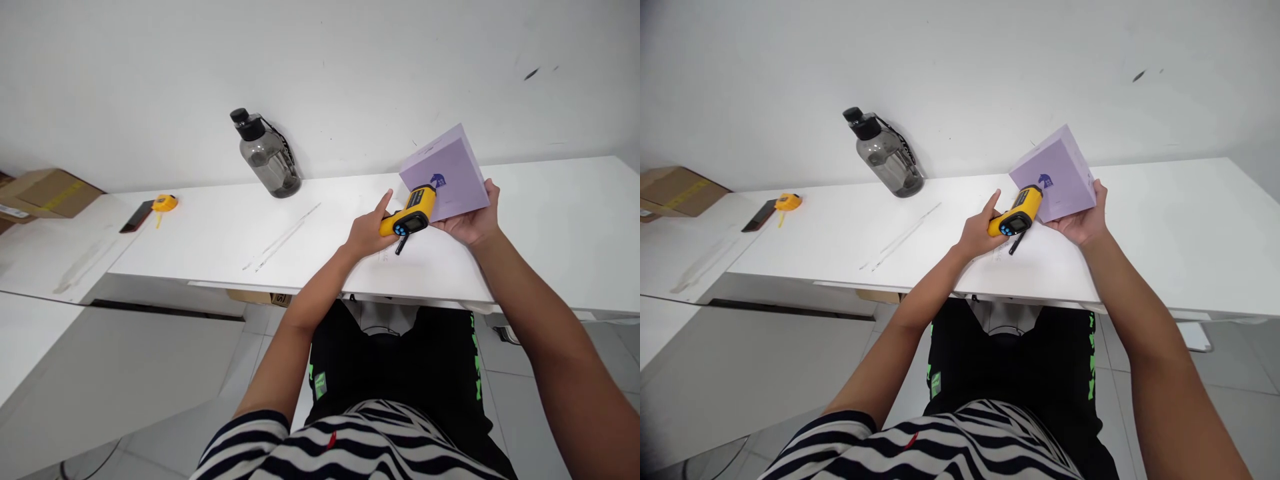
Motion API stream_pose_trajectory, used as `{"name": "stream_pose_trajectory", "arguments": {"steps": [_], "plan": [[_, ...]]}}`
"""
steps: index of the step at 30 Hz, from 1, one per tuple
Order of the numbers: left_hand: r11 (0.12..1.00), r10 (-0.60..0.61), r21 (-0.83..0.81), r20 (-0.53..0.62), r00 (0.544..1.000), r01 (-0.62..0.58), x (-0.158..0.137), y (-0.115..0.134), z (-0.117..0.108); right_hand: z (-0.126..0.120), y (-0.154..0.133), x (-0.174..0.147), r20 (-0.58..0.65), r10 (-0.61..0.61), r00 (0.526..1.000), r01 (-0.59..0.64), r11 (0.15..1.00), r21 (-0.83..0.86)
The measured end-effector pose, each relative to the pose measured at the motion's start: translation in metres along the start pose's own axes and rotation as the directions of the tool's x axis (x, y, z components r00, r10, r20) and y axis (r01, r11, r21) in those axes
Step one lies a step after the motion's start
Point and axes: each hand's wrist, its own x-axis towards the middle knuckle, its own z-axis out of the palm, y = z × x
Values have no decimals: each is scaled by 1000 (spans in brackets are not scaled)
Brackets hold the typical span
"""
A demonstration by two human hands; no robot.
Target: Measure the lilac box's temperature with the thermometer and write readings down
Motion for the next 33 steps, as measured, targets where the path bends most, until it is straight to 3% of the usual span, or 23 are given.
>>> {"name": "stream_pose_trajectory", "arguments": {"steps": [12,18,26,33], "plan": [[998,-57,27,56,997,56,1,4,-1,13,0,-3,-78,15,997,-15,1000,8],[996,-65,57,30,997,63,1,7,-2,14,0,-5,-72,16,997,-13,999,48],[994,-51,96,0,999,50,0,12,-2,13,-1,-4,-82,10,997,-12,999,-29],[997,-58,54,-18,998,59,0,12,-1,17,0,-6,-103,9,995,-9,1000,-1]]}}
